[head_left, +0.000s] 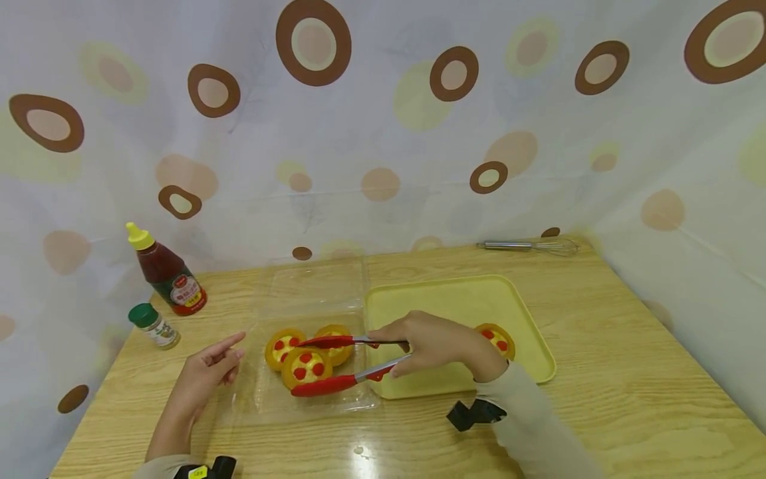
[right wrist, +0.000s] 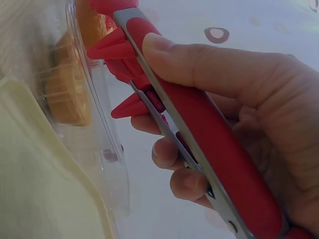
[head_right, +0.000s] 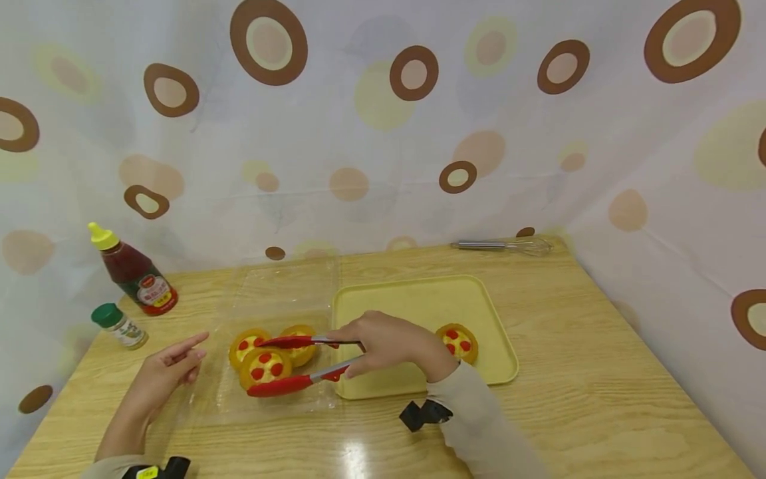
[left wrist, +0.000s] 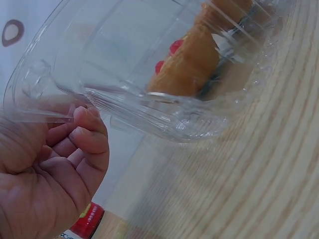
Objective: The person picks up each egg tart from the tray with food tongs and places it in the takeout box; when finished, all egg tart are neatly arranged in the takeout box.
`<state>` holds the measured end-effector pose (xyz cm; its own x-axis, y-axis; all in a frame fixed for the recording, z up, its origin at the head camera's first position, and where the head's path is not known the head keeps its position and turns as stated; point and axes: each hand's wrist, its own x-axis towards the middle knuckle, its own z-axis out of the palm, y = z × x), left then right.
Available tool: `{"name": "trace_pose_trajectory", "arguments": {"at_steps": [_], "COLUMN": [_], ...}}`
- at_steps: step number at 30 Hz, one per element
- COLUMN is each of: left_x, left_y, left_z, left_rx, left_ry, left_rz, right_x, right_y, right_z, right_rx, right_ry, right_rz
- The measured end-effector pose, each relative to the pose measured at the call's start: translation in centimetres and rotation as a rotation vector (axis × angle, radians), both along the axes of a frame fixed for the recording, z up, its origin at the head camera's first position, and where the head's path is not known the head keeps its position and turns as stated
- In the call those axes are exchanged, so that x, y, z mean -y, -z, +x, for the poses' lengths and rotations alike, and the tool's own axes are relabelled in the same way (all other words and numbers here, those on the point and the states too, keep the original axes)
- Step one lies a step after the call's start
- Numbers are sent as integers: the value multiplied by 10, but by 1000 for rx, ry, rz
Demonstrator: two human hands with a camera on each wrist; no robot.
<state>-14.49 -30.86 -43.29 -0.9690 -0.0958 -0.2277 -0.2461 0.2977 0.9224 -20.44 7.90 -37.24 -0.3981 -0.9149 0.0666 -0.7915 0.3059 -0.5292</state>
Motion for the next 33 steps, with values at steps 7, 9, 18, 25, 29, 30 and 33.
{"name": "trace_pose_trajectory", "arguments": {"at_steps": [7, 9, 18, 25, 29, 30, 33], "left_x": [-1, -1, 0, -1, 0, 0, 0], "left_y": [0, 0, -1, -2, 1, 2, 4], "left_z": [0, 0, 0, 0, -1, -1, -1], "left_rx": [-7, -4, -6, -3, -14, -17, -26], "left_ry": [3, 3, 8, 8, 4, 2, -7], "left_rz": [2, 4, 6, 2, 4, 7, 14], "right_x": [20, 26, 44, 53, 57, 58, 59], "right_y": [-4, -5, -4, -5, -5, -4, -3], "right_z": [1, 0, -1, 0, 0, 0, -1], "right_rx": [-30, -43, -50, -63, -64, -60, -48], "right_ry": [-31, -34, -63, -59, -68, -68, -64], "right_rz": [48, 65, 107, 171, 192, 195, 201]}}
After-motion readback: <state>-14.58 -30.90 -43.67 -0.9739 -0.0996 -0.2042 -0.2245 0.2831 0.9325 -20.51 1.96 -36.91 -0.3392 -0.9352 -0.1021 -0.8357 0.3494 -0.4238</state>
